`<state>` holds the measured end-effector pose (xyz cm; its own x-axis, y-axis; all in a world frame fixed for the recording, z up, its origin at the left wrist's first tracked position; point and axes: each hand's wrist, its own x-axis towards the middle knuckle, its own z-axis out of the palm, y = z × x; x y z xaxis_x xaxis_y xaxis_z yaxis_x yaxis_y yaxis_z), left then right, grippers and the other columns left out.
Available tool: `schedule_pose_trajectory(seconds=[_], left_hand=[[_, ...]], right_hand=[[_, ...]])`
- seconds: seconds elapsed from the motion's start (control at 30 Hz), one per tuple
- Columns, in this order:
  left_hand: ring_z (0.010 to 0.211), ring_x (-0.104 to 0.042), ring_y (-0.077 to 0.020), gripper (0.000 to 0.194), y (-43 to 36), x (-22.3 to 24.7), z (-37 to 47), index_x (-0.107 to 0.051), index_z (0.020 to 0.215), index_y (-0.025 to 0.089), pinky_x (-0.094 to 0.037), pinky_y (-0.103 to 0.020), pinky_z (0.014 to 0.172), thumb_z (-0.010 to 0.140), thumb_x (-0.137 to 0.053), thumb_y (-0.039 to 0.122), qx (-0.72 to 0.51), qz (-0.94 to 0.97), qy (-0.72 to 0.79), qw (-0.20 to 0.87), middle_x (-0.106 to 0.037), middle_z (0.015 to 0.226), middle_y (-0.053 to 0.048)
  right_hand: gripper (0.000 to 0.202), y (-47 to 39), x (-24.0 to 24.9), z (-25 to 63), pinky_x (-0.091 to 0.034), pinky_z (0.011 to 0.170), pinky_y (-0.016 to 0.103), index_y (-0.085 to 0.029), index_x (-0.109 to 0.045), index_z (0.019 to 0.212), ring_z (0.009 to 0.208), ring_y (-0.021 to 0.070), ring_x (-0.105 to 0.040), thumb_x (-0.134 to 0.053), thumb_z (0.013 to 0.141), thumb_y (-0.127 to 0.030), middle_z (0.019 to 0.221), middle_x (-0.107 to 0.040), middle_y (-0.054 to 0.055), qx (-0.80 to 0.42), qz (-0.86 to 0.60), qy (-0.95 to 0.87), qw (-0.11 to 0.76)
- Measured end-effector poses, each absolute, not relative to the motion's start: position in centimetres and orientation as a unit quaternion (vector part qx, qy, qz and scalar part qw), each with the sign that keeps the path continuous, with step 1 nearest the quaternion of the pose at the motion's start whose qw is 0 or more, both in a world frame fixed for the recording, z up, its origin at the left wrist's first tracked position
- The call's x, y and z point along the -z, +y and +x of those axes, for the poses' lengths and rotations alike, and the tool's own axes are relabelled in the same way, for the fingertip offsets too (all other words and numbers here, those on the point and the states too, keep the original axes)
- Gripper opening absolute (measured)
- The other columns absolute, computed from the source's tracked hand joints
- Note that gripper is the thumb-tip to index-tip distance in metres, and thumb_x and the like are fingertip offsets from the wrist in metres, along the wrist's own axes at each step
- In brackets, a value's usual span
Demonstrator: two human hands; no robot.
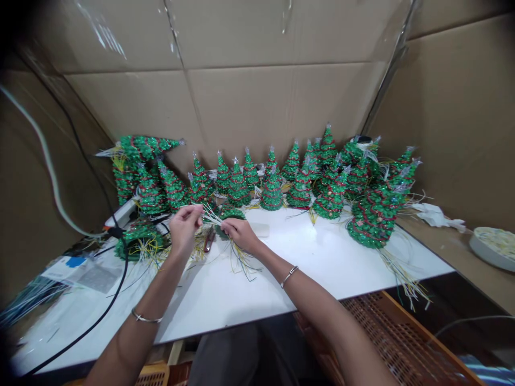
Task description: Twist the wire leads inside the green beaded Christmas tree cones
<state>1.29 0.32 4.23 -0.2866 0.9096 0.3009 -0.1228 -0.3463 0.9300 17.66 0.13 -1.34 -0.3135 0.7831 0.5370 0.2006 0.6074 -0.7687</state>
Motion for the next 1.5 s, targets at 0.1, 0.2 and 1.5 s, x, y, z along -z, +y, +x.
schedule_pose_trajectory(seconds=[0.1,0.2,1.5], left_hand=[[0.046,-0.046,-0.0045,0.03,0.4,-5.1,0.5,-0.067,0.078,0.013,-0.029,-0.017,0.042,0.066,-0.079,0.039,-0.703,0.444,0.422,0.363,-0.066,0.07,-0.001],[0.046,-0.046,-0.0042,0.03,0.5,-5.9,-0.4,-0.066,0.076,0.013,-0.029,-0.017,0.042,0.065,-0.08,0.038,-0.72,0.426,0.417,0.356,-0.065,0.07,0.0],[0.087,-0.065,-0.0173,0.025,-0.3,-1.9,3.6,-0.076,0.088,0.018,-0.049,-0.028,0.08,0.085,-0.065,0.04,-0.615,0.58,0.424,0.324,-0.074,0.091,-0.006]], right_hand=[[0.035,0.2,1.5,17.6,-0.038,0.061,0.023,-0.017,-0.06,0.079,0.058,0.0108,-0.049,-0.042,0.1,-0.039,0.068,-0.054,-0.001,-0.309,-0.322,-0.748,0.491],[0.034,0.2,1.5,17.7,-0.039,0.061,0.023,-0.017,-0.06,0.079,0.058,0.0106,-0.049,-0.042,0.1,-0.039,0.069,-0.055,-0.001,-0.311,-0.322,-0.746,0.492],[0.035,-0.6,1.2,17.1,-0.044,0.06,0.025,-0.018,-0.061,0.083,0.057,0.0114,-0.053,-0.057,0.089,-0.052,0.07,-0.061,0.0,-0.441,-0.339,-0.598,0.577]])
